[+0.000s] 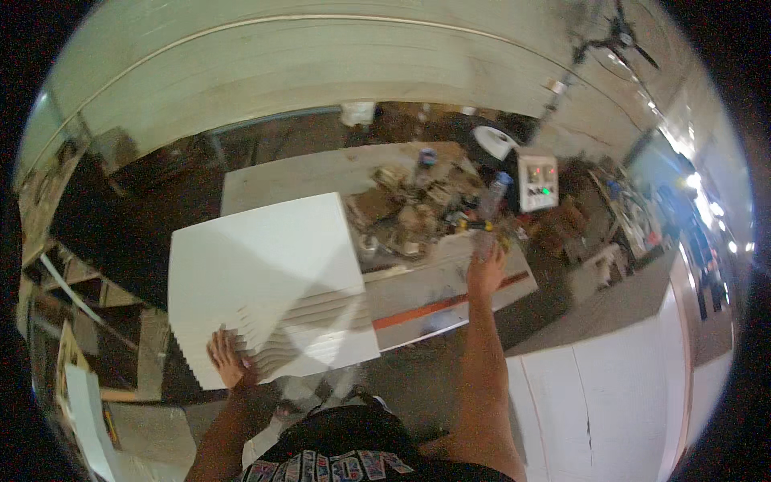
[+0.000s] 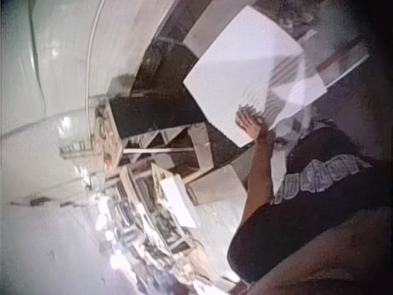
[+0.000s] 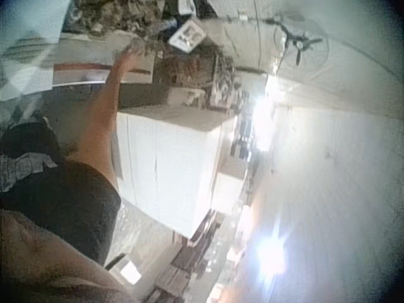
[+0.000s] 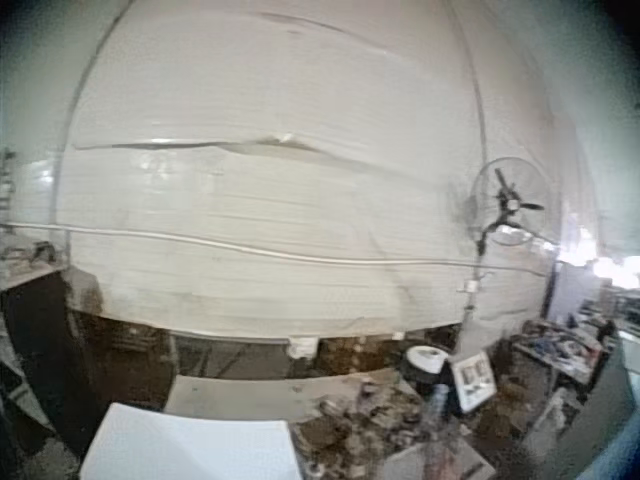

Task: The person sands the edges of white rectangular panels using a sanding block, then places each panel onto a stack. The person repeats this process for multiple panels in a workshop setting.

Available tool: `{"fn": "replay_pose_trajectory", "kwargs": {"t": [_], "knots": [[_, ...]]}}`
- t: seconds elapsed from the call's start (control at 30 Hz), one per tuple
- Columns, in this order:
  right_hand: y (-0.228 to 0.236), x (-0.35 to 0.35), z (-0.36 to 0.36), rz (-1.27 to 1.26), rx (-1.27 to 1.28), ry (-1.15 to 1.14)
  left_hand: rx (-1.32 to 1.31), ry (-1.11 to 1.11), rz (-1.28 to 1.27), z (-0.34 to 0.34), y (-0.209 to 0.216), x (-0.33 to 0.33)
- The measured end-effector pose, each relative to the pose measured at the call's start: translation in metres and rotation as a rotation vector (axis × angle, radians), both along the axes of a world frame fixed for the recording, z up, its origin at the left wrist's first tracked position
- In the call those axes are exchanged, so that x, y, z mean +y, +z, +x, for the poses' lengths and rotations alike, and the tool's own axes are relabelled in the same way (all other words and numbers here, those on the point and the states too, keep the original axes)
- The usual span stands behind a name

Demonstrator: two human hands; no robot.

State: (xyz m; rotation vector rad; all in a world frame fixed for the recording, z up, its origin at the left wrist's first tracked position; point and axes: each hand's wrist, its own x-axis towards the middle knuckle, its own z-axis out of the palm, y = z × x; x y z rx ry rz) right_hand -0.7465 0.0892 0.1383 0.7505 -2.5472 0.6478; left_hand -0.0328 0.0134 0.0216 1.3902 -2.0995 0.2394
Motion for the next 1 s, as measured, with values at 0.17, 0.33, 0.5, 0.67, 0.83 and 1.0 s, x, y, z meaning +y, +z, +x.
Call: {"fn": "replay_pose_trajectory", "kwargs": {"t": [0.17, 0.33, 0.5, 0.67, 0.83, 1.0], "knots": [[-0.002, -0.045, 0.115, -0.315, -0.121, 0.539, -0.02, 0.045, 0.115, 0.003, 0.003, 0.004], [-0.046, -0.026, 0.347, -0.023, -0.211, 1.334, 0.01, 0.031, 0.131, 0.008, 0.005, 0.005], [-0.085, -0.007, 0.426, 0.134, 0.051, 1.304, -0.058, 0.036, 0.066, 0.012, 0.004, -0.002], [-0.095, -0.01, 0.427, 0.156, 0.306, 1.225, 0.145, 0.012, 0.244, 0.006, 0.064, -0.004], [-0.095, -0.008, 0.427, 0.215, 0.24, 1.232, 0.207, -0.332, 0.08, -0.017, 0.149, -0.147], [-0.102, -0.004, 0.436, 0.413, 0.134, 1.275, 0.168, -0.428, 0.481, -0.089, 0.136, -0.406]]}}
